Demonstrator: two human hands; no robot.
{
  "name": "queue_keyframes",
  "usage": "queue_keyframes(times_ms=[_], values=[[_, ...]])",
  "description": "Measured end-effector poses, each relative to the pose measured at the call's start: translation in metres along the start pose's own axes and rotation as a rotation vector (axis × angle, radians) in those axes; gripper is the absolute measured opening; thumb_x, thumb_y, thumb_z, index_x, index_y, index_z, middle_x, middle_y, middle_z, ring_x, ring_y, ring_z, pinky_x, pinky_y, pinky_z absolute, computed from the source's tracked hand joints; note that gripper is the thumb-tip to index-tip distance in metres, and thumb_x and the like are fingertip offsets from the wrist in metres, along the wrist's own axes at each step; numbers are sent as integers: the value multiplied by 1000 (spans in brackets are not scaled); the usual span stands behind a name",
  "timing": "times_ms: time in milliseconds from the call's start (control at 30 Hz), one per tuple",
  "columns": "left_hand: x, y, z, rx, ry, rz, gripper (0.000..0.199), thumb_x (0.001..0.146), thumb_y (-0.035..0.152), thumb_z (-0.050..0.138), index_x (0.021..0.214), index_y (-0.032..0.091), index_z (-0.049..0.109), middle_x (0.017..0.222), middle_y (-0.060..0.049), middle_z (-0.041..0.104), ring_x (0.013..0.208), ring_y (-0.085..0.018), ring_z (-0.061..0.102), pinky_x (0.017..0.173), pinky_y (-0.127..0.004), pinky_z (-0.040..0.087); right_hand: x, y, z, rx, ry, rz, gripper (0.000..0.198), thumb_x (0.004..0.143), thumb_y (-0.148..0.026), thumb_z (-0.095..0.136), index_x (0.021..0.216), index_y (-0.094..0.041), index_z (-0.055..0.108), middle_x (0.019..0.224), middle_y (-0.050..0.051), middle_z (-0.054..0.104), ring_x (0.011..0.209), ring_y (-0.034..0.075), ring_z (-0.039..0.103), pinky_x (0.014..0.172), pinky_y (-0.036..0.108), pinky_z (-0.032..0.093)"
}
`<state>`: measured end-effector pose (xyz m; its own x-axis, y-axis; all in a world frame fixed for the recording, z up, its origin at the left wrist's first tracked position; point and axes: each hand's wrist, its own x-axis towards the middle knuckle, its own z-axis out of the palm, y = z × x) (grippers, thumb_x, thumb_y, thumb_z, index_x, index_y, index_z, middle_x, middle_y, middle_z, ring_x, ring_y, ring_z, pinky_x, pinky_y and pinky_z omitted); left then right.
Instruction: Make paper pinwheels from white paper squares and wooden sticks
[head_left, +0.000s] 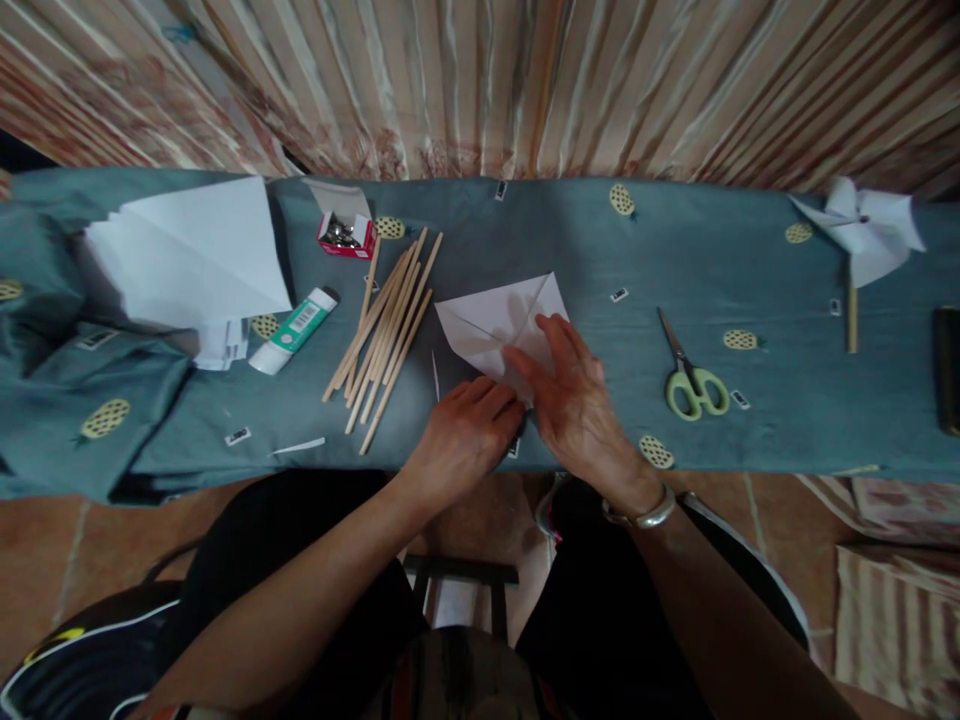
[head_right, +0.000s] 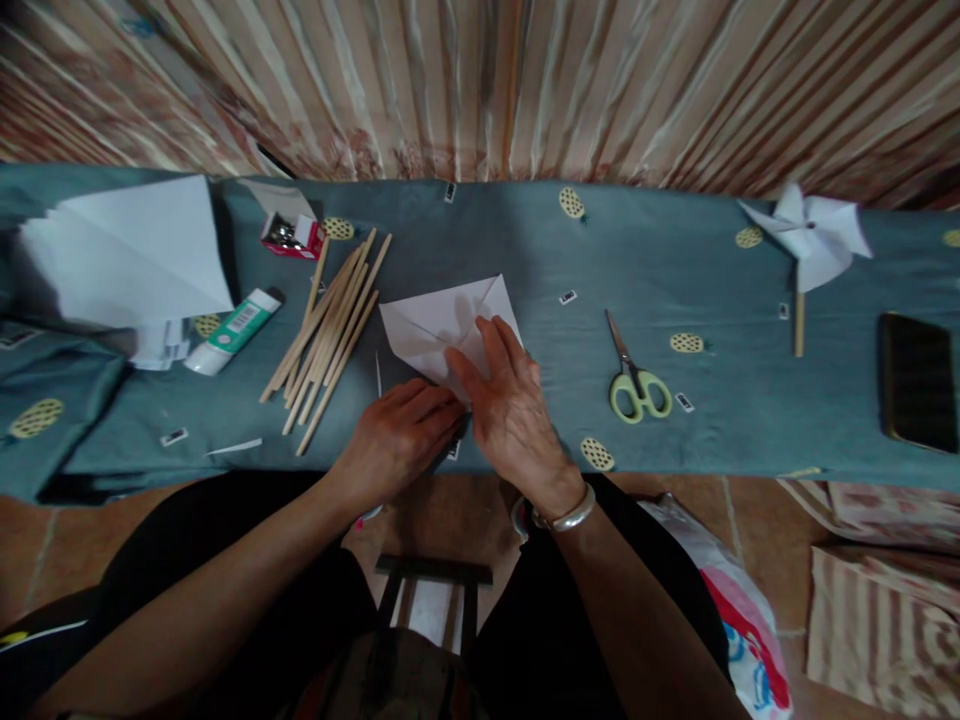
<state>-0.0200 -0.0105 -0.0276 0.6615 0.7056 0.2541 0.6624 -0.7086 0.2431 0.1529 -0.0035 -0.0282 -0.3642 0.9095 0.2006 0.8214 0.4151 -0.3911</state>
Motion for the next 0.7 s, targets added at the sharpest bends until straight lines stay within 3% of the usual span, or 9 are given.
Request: queue_keyframes(times_ms=[200,400,700], values=[[-1,0,-1,-27,-4,-13,11,94,17,57,90,13,67,88,-6,67,82,-21,58,70,-34,51,7,-4,3,-2,-24,-6,52,94,-11,44,138,-38,50,154,4,42,150,32,26,112,58,42],[1,0,-2,-56,-12,-40,14,95,23,58,92,13,66,92,-7,67,84,-22,58,73,-35,52,7,-1,12,35,11,34,46,89,-6,42,127,-24,60,157,10,38,151,34,23,113,61,37],[2,-2,-1,-19,-45,-32,11,94,16,56,90,13,66,89,-6,65,82,-21,57,70,-34,51,10,0,12,26,17,64,44,89,-8,41,121,-22,67,156,11,40,152,34,19,115,59,32]])
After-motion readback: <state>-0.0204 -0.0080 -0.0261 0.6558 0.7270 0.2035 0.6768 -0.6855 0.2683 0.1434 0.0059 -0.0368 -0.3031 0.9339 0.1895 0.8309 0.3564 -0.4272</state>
